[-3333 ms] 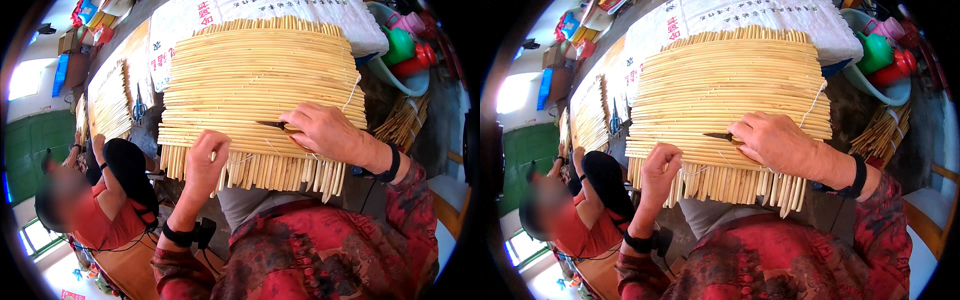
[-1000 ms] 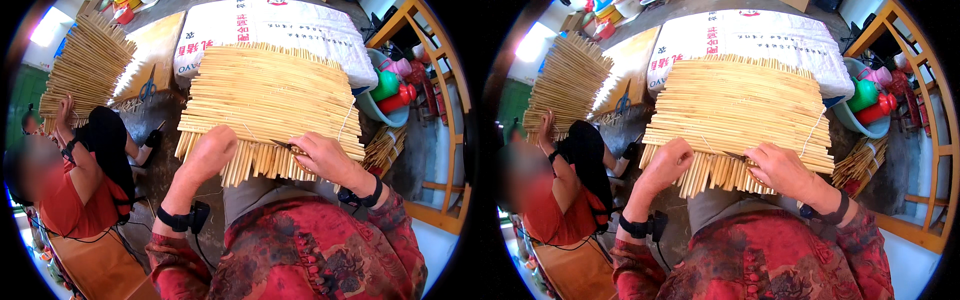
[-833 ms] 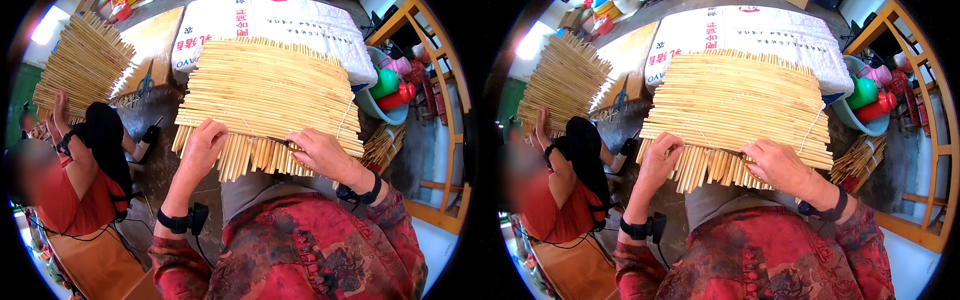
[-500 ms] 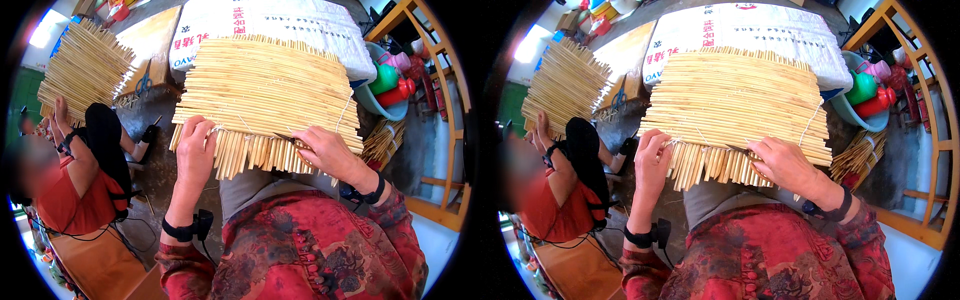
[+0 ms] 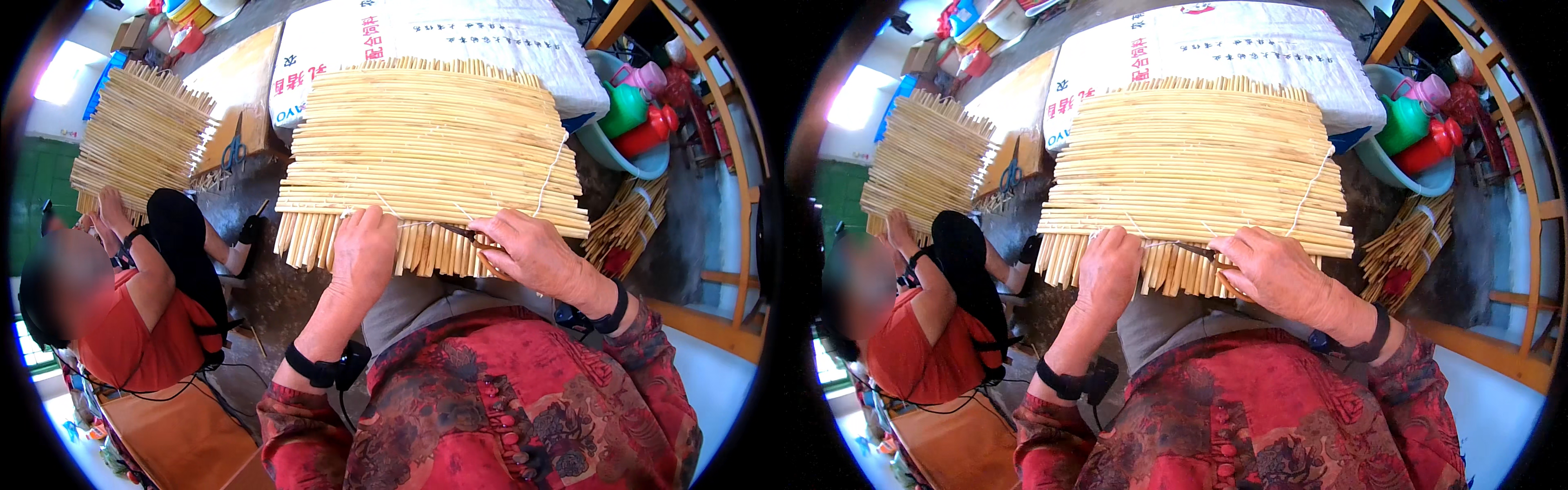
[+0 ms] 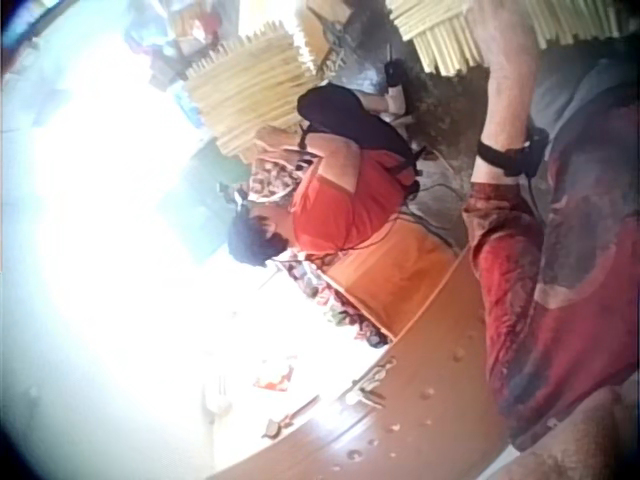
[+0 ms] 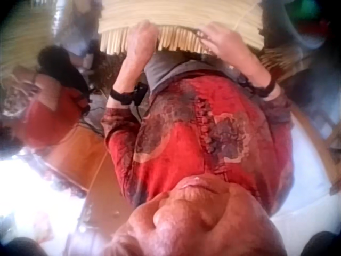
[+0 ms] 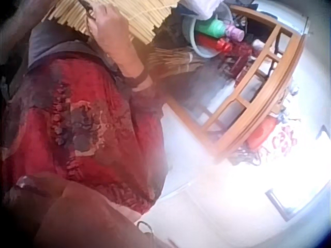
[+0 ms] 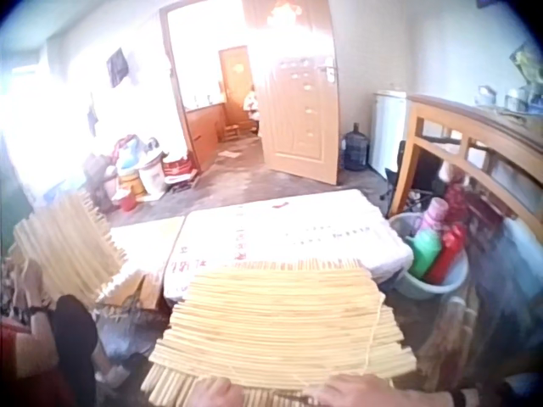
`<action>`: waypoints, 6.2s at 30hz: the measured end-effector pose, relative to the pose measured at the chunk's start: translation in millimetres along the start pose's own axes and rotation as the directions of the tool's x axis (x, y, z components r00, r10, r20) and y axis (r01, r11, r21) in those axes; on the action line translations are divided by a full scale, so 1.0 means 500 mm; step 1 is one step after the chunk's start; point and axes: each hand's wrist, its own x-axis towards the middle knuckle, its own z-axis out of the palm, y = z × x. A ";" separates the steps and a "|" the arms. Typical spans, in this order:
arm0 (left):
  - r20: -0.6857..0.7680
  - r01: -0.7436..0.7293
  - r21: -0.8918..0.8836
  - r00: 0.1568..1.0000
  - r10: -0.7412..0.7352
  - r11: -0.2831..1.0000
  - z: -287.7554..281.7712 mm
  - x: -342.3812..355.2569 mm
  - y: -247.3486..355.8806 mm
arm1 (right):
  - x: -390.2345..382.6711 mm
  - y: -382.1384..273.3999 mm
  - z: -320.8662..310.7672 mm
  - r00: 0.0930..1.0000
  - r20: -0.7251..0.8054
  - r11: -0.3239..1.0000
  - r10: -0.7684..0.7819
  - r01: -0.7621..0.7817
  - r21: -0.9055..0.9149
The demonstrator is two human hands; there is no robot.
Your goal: The person weaves a reed mat by threading a cord through rows of reeds and trimming the ends with a small tool. They pull the cord through the weave by hand and reach for more cord from a bundle.
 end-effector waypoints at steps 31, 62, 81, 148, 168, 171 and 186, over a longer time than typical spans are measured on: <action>0.340 0.477 -0.839 0.834 -0.434 0.260 -0.025 -0.098 0.137 | -0.091 -0.040 0.044 0.724 0.625 0.244 0.293 -0.688 0.683; 0.294 0.405 -0.899 0.841 -0.453 0.167 -0.012 -0.114 0.126 | -0.055 -0.085 0.072 0.663 0.695 0.221 0.279 -0.748 0.626; -0.085 0.243 -0.580 0.931 -0.355 0.778 0.002 -0.124 0.134 | -0.020 -0.085 0.086 0.671 0.667 0.336 0.324 -0.741 0.582; -0.139 -0.048 -0.292 0.990 0.007 0.955 -0.056 -0.073 -0.055 | 0.191 0.210 0.022 0.992 0.045 0.931 0.121 -0.098 -0.351; -0.352 0.258 -0.198 0.882 -0.314 0.946 -0.075 -0.089 -0.080 | 0.193 0.202 0.027 0.992 -0.022 0.927 0.127 -0.126 -0.352; -0.337 0.290 -0.199 0.877 -0.343 0.936 -0.061 -0.107 -0.096 | 0.197 0.197 0.019 0.993 -0.038 0.958 0.115 -0.121 -0.261; -0.195 0.263 0.093 0.951 -0.242 0.960 -0.037 -0.098 -0.106 | 0.196 0.137 0.034 1.000 0.028 0.985 -0.005 0.009 -0.172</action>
